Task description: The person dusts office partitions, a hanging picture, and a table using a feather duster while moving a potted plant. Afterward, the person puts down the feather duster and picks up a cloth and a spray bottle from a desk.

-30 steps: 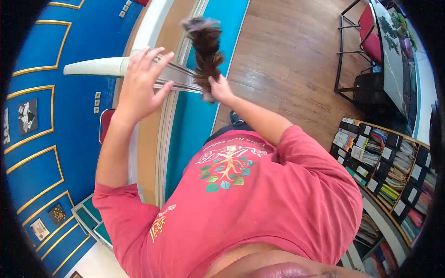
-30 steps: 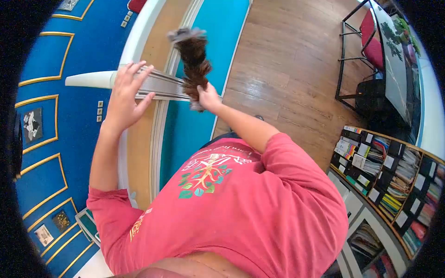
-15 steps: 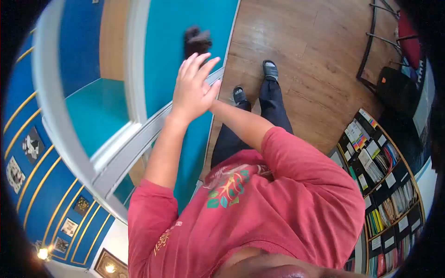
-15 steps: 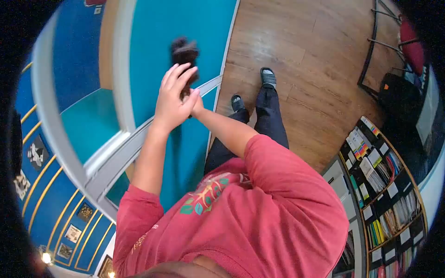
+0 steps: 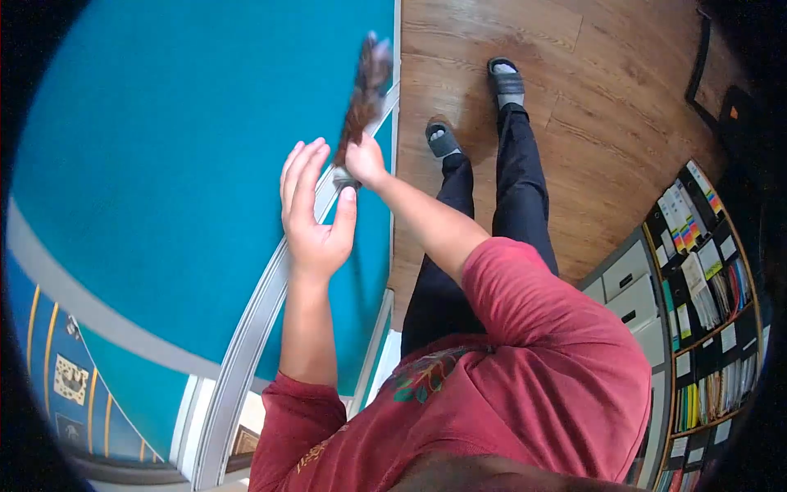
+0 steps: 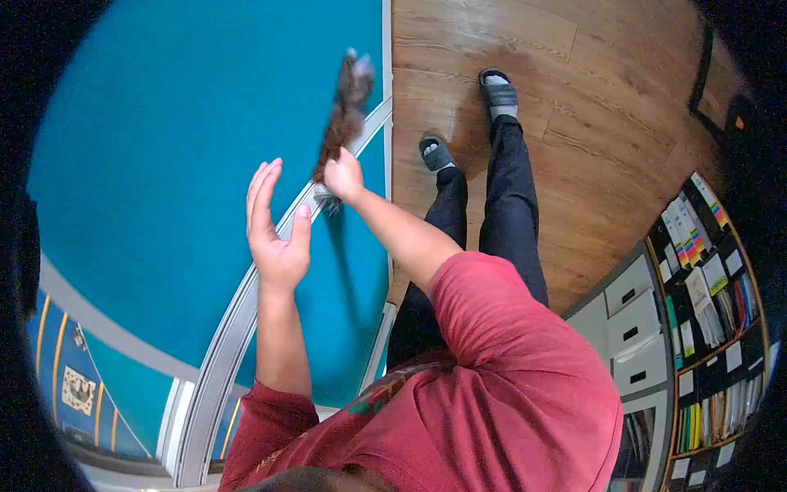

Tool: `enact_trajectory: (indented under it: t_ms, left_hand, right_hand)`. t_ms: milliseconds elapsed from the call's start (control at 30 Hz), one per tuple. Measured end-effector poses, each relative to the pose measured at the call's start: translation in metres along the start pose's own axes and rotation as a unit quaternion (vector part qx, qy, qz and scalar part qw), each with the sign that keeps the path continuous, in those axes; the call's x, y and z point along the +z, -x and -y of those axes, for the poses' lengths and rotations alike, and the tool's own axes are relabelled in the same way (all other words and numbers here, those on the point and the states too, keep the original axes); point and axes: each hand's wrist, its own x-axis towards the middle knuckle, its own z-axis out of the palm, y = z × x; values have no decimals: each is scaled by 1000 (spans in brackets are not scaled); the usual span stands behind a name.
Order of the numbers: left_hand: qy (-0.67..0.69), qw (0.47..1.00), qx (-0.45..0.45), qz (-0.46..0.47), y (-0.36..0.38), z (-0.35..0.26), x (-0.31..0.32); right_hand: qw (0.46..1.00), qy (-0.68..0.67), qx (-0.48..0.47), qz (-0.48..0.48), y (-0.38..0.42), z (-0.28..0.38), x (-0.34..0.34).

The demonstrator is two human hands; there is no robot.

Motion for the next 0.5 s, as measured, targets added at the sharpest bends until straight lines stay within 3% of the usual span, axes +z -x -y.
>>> enact_trajectory:
  t_ms: [133, 233, 267, 333, 400, 433, 467, 500]
  left_hand:
    - [19, 1000, -3, -11, -7, 28, 22]
    - [27, 1000, -8, -9, -12, 39, 31]
    - [34, 999, -9, -11, -14, 43, 34]
    - [26, 999, -18, -3, -15, 48, 38]
    - [32, 999, -18, -17, -19, 50, 44]
    - [30, 999, -17, -13, -21, 53, 44]
    - [28, 999, -15, -14, -23, 55, 45]
    - [36, 999, -19, -18, -24, 57, 46]
  right_hand:
    - [971, 180, -156, 32, 2, -4, -18]
    - [996, 84, 32, 8, -35, -38, -33]
    - [987, -49, 148, 38, -71, -99, -28]
    - [981, -122, 133, 66, -79, -65, -39]
    - [997, 57, -48, -12, -93, -39, -45]
    - [988, 110, -96, -44, -108, -36, -45]
    - [998, 68, -5, 10, -111, -13, -56]
    - [996, 10, 87, 13, -132, -30, -59]
